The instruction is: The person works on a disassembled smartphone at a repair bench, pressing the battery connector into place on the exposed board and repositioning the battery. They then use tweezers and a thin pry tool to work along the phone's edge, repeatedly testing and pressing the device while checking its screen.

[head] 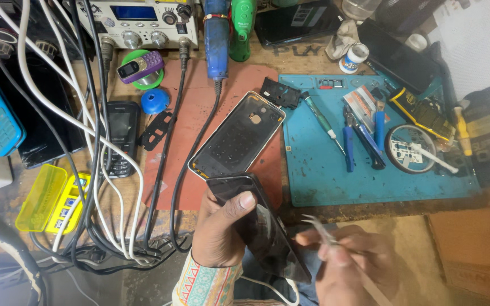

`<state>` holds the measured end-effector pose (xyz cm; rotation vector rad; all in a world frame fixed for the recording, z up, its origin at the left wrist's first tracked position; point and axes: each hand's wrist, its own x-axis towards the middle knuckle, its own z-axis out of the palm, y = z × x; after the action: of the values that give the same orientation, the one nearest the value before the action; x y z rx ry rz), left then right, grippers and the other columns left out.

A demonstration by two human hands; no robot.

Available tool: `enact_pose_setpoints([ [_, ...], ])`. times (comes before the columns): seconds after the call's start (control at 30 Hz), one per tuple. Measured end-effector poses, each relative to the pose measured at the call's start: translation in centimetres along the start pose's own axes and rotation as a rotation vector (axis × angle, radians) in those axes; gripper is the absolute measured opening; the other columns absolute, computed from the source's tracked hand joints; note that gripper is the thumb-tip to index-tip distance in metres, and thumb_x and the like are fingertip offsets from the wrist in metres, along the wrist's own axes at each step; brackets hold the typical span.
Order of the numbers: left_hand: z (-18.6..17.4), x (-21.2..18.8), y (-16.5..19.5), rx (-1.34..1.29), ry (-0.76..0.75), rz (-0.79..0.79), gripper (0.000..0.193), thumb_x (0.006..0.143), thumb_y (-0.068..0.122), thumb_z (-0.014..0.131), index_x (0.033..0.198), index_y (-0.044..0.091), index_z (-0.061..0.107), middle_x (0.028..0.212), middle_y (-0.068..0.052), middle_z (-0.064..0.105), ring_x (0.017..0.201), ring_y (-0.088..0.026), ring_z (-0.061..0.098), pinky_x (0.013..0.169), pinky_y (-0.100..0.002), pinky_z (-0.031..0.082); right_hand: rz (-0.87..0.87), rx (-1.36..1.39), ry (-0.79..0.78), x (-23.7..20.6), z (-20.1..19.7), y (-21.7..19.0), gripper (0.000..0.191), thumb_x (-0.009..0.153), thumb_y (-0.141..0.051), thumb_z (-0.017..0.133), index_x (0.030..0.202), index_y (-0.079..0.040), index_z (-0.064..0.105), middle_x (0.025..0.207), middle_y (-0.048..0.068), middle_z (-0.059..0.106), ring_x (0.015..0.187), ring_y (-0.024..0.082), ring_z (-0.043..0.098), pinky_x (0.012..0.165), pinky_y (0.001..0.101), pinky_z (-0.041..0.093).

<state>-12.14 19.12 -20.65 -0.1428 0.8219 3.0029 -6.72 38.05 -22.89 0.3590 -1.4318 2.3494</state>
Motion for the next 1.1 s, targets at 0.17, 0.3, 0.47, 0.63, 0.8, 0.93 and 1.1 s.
enact_pose_setpoints([
  [0.17,1.2,-0.1,0.3,0.026,0.074,0.017,0.025,0.085,0.005,0.080,0.107,-0.001,0.070,0.096,-0.006,0.073,0.088,-0.017,0.068,0.085,-0.034,0.053,-0.316,-0.220,-0.298,1.2,-4.6,1.1,0.038,0.116,-0.039,0.048,0.144,-0.014,0.057,0.147,0.013,0.061,0.141,0.036,0.059,0.116,0.0513,0.054],
  [0.3,2.7,0.5,0.5,0.033,0.133,0.045,0.025,0.085,0.005,0.077,0.109,0.001,0.071,0.100,-0.005,0.075,0.093,-0.016,0.069,0.087,-0.033,0.053,0.092,-0.265,-0.468,-0.3,-9.3,-1.1,0.039,0.108,-0.028,0.052,0.130,0.002,0.062,0.146,0.031,0.049,0.133,0.042,0.052,0.115,0.0543,0.041],
  [0.47,4.7,0.6,0.0,0.035,0.198,0.049,0.028,0.085,0.006,0.077,0.111,0.001,0.071,0.099,-0.007,0.075,0.090,-0.020,0.069,0.082,-0.037,0.054,-0.028,-0.792,-0.133,-6.3,-8.0,0.4,0.020,0.095,-0.009,0.067,0.114,-0.003,0.068,0.110,0.018,0.077,0.104,0.025,0.078,0.089,0.0361,0.063],
  [0.63,5.7,-0.8,0.1,0.145,0.257,0.154,0.028,0.088,0.010,0.076,0.114,-0.001,0.072,0.104,-0.006,0.075,0.094,-0.016,0.068,0.085,-0.033,0.053,-0.251,-0.907,-0.044,-4.6,-3.9,0.5,0.036,0.076,-0.005,0.086,0.108,-0.004,0.067,0.098,0.017,0.074,0.085,0.023,0.079,0.071,0.0304,0.064],
  [0.8,6.0,-2.1,0.9,0.141,0.302,0.198,0.028,0.090,0.010,0.073,0.114,-0.003,0.072,0.107,-0.008,0.076,0.096,-0.018,0.069,0.086,-0.034,0.054,-0.405,-1.070,-0.228,-1.9,-1.6,-1.6,0.038,0.069,-0.013,0.090,0.100,-0.008,0.070,0.086,0.011,0.075,0.071,0.021,0.076,0.065,0.0295,0.060],
  [0.93,6.0,-2.4,1.8,0.117,0.367,0.144,0.028,0.090,0.013,0.071,0.112,-0.006,0.071,0.103,-0.011,0.076,0.088,-0.022,0.072,0.077,-0.037,0.058,-0.409,-1.127,-0.273,-1.8,-1.3,-1.6,0.039,0.067,-0.016,0.094,0.097,-0.007,0.072,0.084,0.009,0.078,0.061,0.020,0.070,0.054,0.0312,0.054],
  [1.1,6.6,-2.5,1.4,0.145,0.418,0.127,0.027,0.092,0.014,0.070,0.113,-0.003,0.070,0.099,-0.011,0.075,0.082,-0.023,0.072,0.070,-0.038,0.060,-0.457,-1.072,-0.297,-1.5,-1.7,-2.2,0.036,0.072,-0.014,0.092,0.101,-0.006,0.073,0.087,0.008,0.076,0.067,0.019,0.072,0.057,0.0304,0.054],
])
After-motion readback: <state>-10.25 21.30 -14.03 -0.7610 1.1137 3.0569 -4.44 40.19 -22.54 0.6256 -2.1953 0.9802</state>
